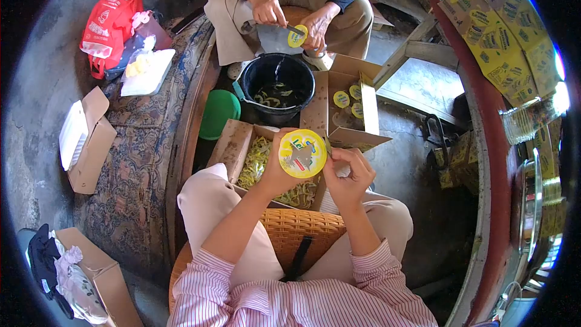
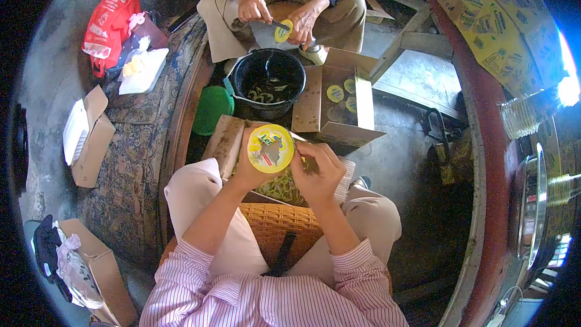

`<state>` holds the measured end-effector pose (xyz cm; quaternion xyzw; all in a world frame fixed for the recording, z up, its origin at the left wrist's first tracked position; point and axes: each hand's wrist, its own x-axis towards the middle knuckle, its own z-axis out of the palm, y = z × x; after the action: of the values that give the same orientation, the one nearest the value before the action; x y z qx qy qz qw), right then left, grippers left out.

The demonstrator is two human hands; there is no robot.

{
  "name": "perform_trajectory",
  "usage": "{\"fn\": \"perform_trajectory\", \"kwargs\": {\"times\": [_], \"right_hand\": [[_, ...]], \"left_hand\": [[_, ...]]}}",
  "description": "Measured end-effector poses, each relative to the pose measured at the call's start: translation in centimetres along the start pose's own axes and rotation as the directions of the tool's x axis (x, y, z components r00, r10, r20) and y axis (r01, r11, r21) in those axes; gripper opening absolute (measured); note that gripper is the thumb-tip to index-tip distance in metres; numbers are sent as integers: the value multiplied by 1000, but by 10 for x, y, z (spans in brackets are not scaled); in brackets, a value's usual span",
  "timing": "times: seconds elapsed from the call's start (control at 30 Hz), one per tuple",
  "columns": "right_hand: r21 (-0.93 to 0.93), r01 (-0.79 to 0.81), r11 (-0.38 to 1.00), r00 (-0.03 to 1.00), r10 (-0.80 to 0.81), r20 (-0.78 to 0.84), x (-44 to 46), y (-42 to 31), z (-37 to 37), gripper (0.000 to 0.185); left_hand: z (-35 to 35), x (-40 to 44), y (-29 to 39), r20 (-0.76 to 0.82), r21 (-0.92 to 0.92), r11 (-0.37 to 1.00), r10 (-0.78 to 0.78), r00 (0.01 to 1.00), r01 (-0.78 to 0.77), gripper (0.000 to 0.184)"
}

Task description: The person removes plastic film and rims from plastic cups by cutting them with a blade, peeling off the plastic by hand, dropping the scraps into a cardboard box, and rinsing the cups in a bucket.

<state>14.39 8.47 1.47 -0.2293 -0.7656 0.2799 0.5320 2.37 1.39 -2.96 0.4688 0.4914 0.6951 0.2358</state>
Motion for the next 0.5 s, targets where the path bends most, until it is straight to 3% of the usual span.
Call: {"fn": "perform_trajectory", "kwargs": {"times": [0.13, 0.5], "right_hand": [[-10, -15, 1000, 1000, 15, -12, 0, 0, 1, 16], [19, -3, 1000, 999, 2, 42, 1, 5, -5, 16]], "left_hand": [[5, -3, -4, -54, 52, 998, -45, 998, 48, 71], [-4, 0, 3, 56, -74, 992, -97, 994, 101, 67]]}}
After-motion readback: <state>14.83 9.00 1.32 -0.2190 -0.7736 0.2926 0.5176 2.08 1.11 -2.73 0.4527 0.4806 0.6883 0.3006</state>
